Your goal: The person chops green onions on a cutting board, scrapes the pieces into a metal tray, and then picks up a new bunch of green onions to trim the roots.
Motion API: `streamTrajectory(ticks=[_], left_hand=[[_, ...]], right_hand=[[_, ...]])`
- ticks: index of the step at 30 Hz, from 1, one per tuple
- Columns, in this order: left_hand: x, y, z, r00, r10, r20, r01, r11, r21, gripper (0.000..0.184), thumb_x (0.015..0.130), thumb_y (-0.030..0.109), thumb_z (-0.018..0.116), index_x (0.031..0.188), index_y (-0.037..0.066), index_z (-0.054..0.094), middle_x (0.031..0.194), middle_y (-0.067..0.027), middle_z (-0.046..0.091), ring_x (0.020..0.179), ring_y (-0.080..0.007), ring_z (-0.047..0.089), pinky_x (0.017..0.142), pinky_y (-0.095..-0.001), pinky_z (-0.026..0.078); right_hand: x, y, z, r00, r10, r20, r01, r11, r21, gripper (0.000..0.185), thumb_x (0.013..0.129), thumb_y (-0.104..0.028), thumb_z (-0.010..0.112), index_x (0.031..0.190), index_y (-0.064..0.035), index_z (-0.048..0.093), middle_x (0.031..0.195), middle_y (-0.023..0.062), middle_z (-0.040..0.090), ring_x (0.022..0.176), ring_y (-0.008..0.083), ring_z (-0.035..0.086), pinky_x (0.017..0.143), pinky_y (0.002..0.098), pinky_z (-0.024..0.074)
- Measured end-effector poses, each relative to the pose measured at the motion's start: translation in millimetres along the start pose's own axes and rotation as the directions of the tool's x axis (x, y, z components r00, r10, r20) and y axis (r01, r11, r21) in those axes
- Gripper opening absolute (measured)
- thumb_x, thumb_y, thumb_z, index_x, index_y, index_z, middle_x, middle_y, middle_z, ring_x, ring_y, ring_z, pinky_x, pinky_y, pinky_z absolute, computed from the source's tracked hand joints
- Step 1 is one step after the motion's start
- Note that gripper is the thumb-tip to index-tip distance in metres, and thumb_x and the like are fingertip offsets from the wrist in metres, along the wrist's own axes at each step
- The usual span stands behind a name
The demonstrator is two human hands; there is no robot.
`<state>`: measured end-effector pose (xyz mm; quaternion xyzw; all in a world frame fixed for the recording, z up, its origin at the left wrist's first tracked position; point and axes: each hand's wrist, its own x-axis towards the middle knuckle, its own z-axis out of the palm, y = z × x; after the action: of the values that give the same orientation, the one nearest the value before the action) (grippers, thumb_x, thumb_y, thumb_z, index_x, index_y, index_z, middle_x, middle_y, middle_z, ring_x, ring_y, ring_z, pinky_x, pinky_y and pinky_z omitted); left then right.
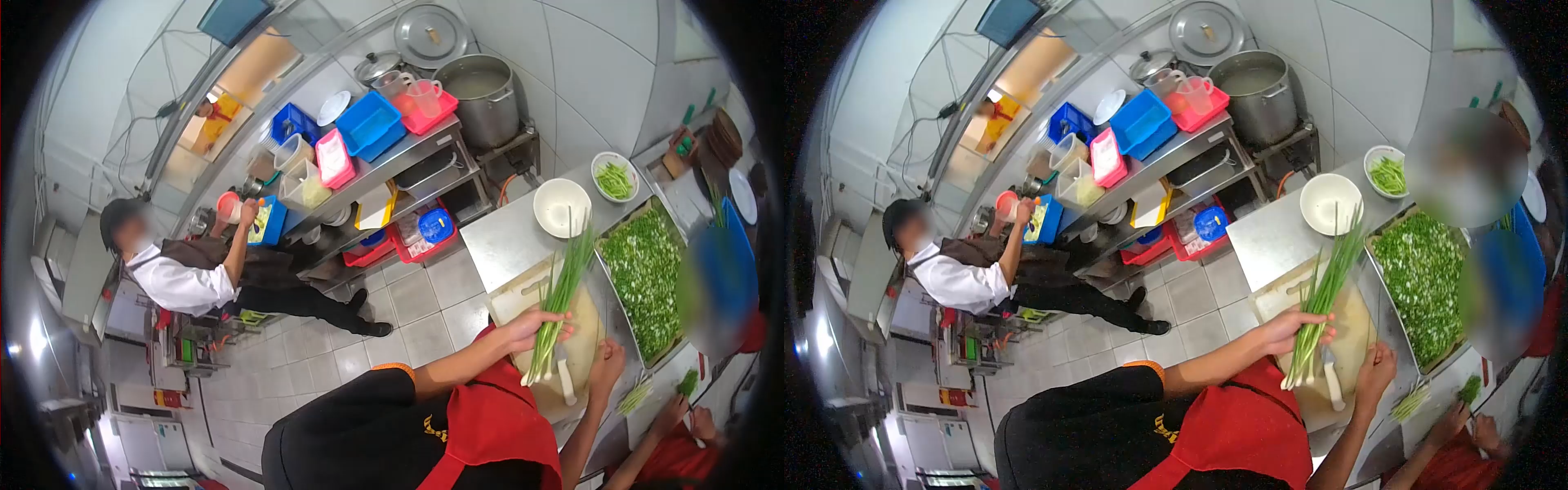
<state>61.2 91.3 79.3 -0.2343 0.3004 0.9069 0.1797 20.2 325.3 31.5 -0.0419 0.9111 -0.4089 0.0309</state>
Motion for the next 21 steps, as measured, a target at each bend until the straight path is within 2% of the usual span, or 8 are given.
streamTrajectory(ticks=[3, 4, 7, 8, 9, 15, 19, 21], left_hand=[[-0.4, 1.5, 18.2, 0.998, 0.041, 0.057, -0.036, 0.996, -0.083, 0.037, 0.093, 0.006, 0.053, 0.129, 0.0, 0.042, 0.12, -0.0166, 0.053, 0.112, -0.0247, 0.059, 0.097, -0.0348, 0.051], [2.4, 2.4, 20.4, 0.993, 0.045, 0.114, -0.034, 0.995, -0.094, 0.036, 0.094, 0.005, 0.052, 0.128, -0.002, 0.042, 0.121, -0.0167, 0.053, 0.118, -0.0252, 0.055, 0.1, -0.0339, 0.049], [6.9, 3.9, 29.0, 0.983, 0.078, 0.169, -0.061, 0.993, -0.103, 0.036, 0.093, 0.002, 0.052, 0.127, -0.004, 0.041, 0.125, -0.0174, 0.051, 0.125, -0.0258, 0.049, 0.104, -0.0327, 0.045], [8.3, 3.6, 30.9, 0.98, 0.105, 0.167, -0.09, 0.991, -0.096, 0.037, 0.093, 0.001, 0.052, 0.127, -0.005, 0.04, 0.127, -0.0179, 0.05, 0.126, -0.0259, 0.048, 0.106, -0.0325, 0.043], [11.0, 1.9, 31.5, 0.98, 0.104, 0.17, -0.088, 0.991, -0.097, 0.037, 0.093, 0.001, 0.052, 0.127, -0.005, 0.04, 0.127, -0.0179, 0.05, 0.126, -0.0259, 0.048, 0.106, -0.0325, 0.043], [20.3, -9.5, 32.8, 0.973, 0.144, 0.182, -0.147, 0.989, 0.003, 0.042, 0.091, 0.003, 0.056, 0.13, -0.002, 0.04, 0.131, -0.0181, 0.05, 0.126, -0.0255, 0.048, 0.105, -0.0332, 0.042], [28.8, -14.3, 19.8, 0.959, 0.243, 0.143, -0.267, 0.946, 0.182, 0.042, 0.089, 0.01, 0.064, 0.126, 0.0, 0.047, 0.122, -0.0115, 0.057, 0.114, -0.018, 0.056, 0.091, -0.03, 0.049], [22.1, -10.2, 16.7, 0.965, 0.143, 0.218, -0.158, 0.986, 0.053, 0.038, 0.09, 0.016, 0.062, 0.123, 0.002, 0.051, 0.114, -0.0061, 0.061, 0.101, -0.0147, 0.06, 0.081, -0.0304, 0.052]], right_hand=[[2.3, -9.5, 0.7, 0.858, -0.473, -0.198, 0.342, 0.816, -0.465, 0.025, 0.09, -0.011, 0.057, 0.106, 0.007, 0.059, 0.079, 0.0135, 0.055, 0.075, 0.0295, 0.055, 0.071, 0.035, 0.0451], [1.7, -14.7, -1.6, 0.857, -0.477, -0.194, 0.346, 0.813, -0.469, 0.025, 0.09, -0.011, 0.057, 0.106, 0.007, 0.059, 0.079, 0.0135, 0.055, 0.075, 0.0295, 0.055, 0.071, 0.035, 0.0451], [-3.1, -46.1, -14.2, 0.897, -0.371, -0.241, 0.326, 0.923, -0.206, 0.026, 0.093, -0.014, 0.056, 0.11, 0.0058, 0.058, 0.082, 0.0111, 0.059, 0.079, 0.025, 0.058, 0.074, 0.0339, 0.0457], [-8.3, -64.4, -18.6, 0.984, -0.102, -0.148, 0.133, 0.968, 0.213, 0.025, 0.094, -0.015, 0.055, 0.11, 0.0047, 0.059, 0.084, 0.0096, 0.06, 0.08, 0.021, 0.058, 0.075, 0.0322, 0.0458], [-13.1, -76.0, -20.4, 0.992, 0.12, 0.048, -0.126, 0.814, 0.567, 0.024, 0.096, -0.016, 0.055, 0.109, 0.0036, 0.06, 0.087, 0.008, 0.062, 0.081, 0.017, 0.057, 0.075, 0.0306, 0.0458], [-25.9, -96.2, -7.6, 0.966, 0.053, 0.254, -0.196, 0.79, 0.581, 0.022, 0.094, -0.018, 0.058, 0.105, 0.0013, 0.061, 0.093, 0.0064, 0.063, 0.081, 0.011, 0.057, 0.072, 0.027, 0.0461], [-24.4, -90.9, 0.3, 0.956, -0.027, 0.292, -0.177, 0.741, 0.648, 0.021, 0.091, -0.01, 0.061, 0.107, 0.0027, 0.058, 0.097, 0.0083, 0.064, 0.088, 0.0132, 0.06, 0.078, 0.0264, 0.0477], [-30.3, -98.2, 6.0, 0.957, 0.052, 0.287, -0.234, 0.725, 0.648, 0.024, 0.088, -0.004, 0.063, 0.11, 0.0031, 0.057, 0.099, 0.0083, 0.064, 0.09, 0.0149, 0.061, 0.082, 0.0276, 0.049]])
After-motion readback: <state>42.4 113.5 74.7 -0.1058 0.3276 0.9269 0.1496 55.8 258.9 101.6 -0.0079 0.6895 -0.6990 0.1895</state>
